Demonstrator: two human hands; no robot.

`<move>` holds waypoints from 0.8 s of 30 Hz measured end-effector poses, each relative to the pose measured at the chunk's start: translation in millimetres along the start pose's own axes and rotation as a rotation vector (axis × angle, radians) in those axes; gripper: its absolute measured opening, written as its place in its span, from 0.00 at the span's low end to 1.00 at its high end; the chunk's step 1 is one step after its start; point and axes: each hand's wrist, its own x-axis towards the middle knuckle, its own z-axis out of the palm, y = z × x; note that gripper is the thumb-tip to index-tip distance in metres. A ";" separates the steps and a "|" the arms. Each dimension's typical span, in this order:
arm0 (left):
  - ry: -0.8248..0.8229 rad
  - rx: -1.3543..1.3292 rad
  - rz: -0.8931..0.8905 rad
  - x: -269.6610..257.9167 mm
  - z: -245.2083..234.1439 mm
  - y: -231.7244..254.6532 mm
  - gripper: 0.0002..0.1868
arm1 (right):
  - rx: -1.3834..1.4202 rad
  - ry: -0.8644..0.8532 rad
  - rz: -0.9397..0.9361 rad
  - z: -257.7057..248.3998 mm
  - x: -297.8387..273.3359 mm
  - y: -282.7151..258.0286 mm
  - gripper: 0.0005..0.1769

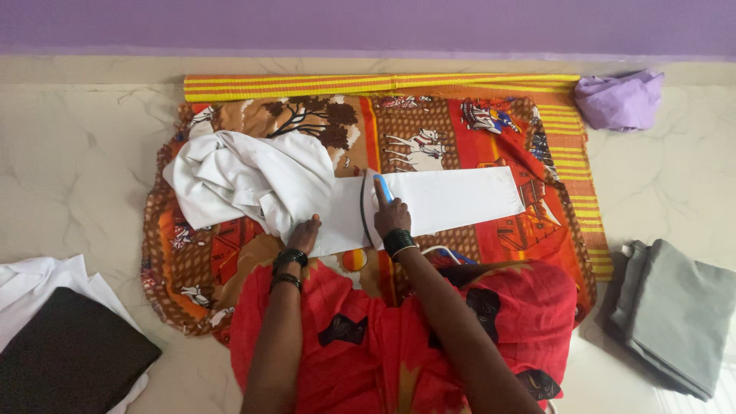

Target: The person irons a white shirt laid out on a patterned mat on the floor. They use a handheld electric iron to smooth the shirt sleeve and body, repeatedly moving the iron back and forth while holding the fabric with the other hand.

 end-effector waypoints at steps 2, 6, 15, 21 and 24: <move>-0.006 0.033 -0.009 -0.2 -1.2 2.0 0.41 | -0.020 0.012 0.038 -5.5 5.6 19.4 0.53; -0.023 0.120 -0.042 -1.3 -2.2 5.8 0.41 | -0.010 0.040 0.117 -15.2 20.8 65.6 0.55; 0.003 0.068 -0.017 -6.6 -5.8 5.7 0.41 | -0.019 0.072 0.308 -36.0 57.3 175.8 0.53; -0.002 0.036 -0.005 -4.7 -6.0 6.9 0.42 | 0.051 0.067 0.479 -71.0 56.1 241.4 0.52; 0.000 0.015 0.051 -3.6 -6.5 6.6 0.41 | 0.061 0.135 0.507 -87.5 44.3 271.3 0.49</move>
